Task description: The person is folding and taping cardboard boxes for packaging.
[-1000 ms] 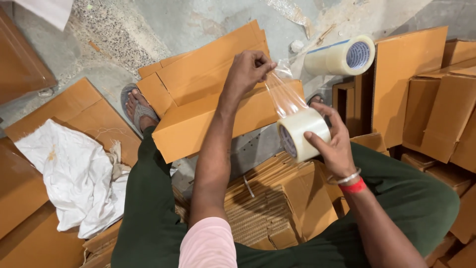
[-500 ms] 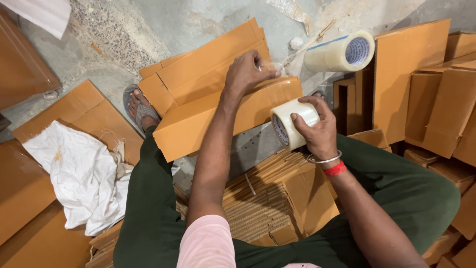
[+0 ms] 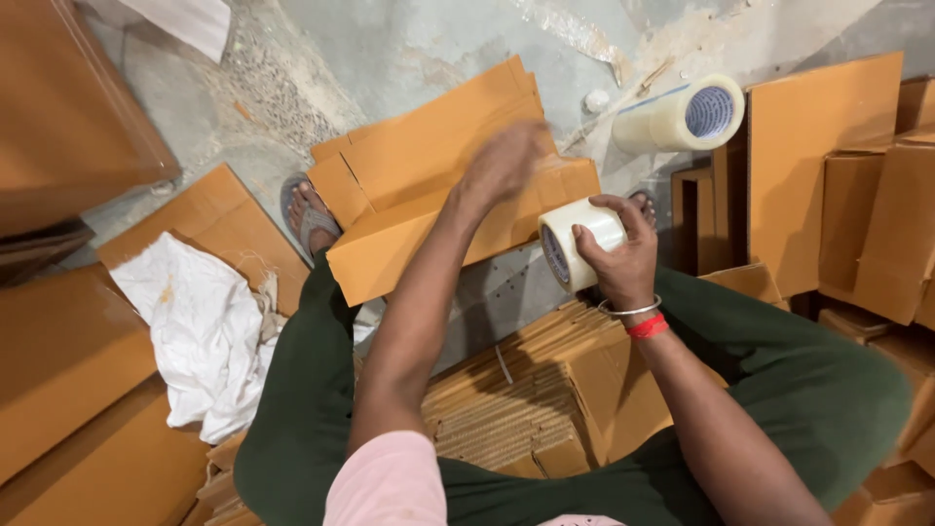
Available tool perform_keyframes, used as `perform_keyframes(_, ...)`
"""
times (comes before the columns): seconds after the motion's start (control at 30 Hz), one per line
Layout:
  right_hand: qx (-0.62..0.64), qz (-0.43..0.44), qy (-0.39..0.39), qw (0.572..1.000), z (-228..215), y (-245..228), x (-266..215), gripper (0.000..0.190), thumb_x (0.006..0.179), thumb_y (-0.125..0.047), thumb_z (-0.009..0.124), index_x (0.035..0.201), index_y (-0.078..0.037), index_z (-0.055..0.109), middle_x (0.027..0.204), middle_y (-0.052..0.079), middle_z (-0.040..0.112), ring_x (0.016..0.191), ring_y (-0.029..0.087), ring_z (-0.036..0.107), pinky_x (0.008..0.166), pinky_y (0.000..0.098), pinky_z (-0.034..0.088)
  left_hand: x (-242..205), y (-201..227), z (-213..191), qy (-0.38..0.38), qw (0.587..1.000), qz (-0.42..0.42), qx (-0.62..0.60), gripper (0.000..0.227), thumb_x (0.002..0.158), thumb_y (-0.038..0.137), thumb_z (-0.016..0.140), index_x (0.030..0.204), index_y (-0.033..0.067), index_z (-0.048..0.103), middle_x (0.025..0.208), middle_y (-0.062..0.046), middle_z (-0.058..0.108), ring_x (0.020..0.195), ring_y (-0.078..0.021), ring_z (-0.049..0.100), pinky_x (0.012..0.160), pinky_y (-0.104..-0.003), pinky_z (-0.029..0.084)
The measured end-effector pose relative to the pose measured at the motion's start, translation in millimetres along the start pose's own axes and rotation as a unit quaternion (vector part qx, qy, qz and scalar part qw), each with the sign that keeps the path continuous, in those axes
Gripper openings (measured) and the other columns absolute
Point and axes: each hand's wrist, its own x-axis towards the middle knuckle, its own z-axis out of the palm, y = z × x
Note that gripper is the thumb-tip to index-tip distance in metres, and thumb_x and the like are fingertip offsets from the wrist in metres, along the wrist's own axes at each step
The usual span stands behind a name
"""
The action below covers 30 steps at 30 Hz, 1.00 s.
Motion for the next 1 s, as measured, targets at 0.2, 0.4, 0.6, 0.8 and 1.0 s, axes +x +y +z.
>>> perform_keyframes(0.2,0.068,0.053,-0.005,0.996,-2.4,3.5,-7.6,0.041,0.086,-0.014,0.083,0.122,-0.002,0.069,0.109,0.009,0.072,0.101,0.016,0.066,0.094,0.0322,0.052,16.6,17.3,6.5,-0.286,0.945,-0.089,-0.135,0.098,0.090,0.081,0.026,0.155,0.0097,0.044,0.159,-0.019,0.044,0.148,-0.0308,0.043,0.119,-0.041,0.032)
perform_keyframes(0.4,0.129,0.108,-0.001,0.986,-0.3,1.8,-7.5,0.040,0.086,-0.015,0.082,0.122,-0.003,0.068,0.104,0.007,0.074,0.095,0.013,0.069,0.086,0.0284,0.056,19.4,18.0,-8.8,-0.285,0.927,-0.228,-0.083,0.099,0.079,0.086,0.036,0.146,0.0174,0.060,0.155,-0.017,0.049,0.144,-0.0317,0.046,0.116,-0.045,0.036)
perform_keyframes(0.6,0.141,0.078,-0.004,0.987,-1.5,4.0,-5.8,0.041,0.087,-0.014,0.082,0.124,-0.003,0.068,0.106,0.010,0.074,0.095,0.015,0.068,0.085,0.0295,0.056,-29.8,-64.1,-26.4,-0.225,0.959,-0.158,-0.072,0.096,0.087,0.080,0.046,0.137,0.0006,0.067,0.145,-0.022,0.069,0.132,-0.0373,0.064,0.111,-0.046,0.045)
perform_keyframes(0.8,0.125,0.155,0.010,0.980,-7.7,-15.4,2.7,0.067,0.083,-0.031,0.084,0.129,0.003,0.051,0.096,0.014,0.074,0.087,0.015,0.074,0.074,0.0312,0.058,-104.1,84.8,-7.0,0.043,0.930,-0.083,0.354,0.105,0.054,0.050,0.093,0.131,-0.0076,0.050,0.118,-0.019,0.060,0.109,-0.0330,0.059,0.095,-0.044,0.047)
perform_keyframes(1.0,0.204,0.233,-0.181,0.933,-9.4,8.3,25.8,0.054,0.085,-0.044,0.081,0.109,0.003,0.072,0.092,0.009,0.077,0.076,0.015,0.072,0.065,0.0312,0.057,-124.0,77.0,-3.2,0.128,0.924,-0.082,0.350,0.072,0.059,0.033,0.089,0.118,0.0085,0.057,0.111,-0.010,0.061,0.099,-0.0300,0.060,0.088,-0.042,0.047)
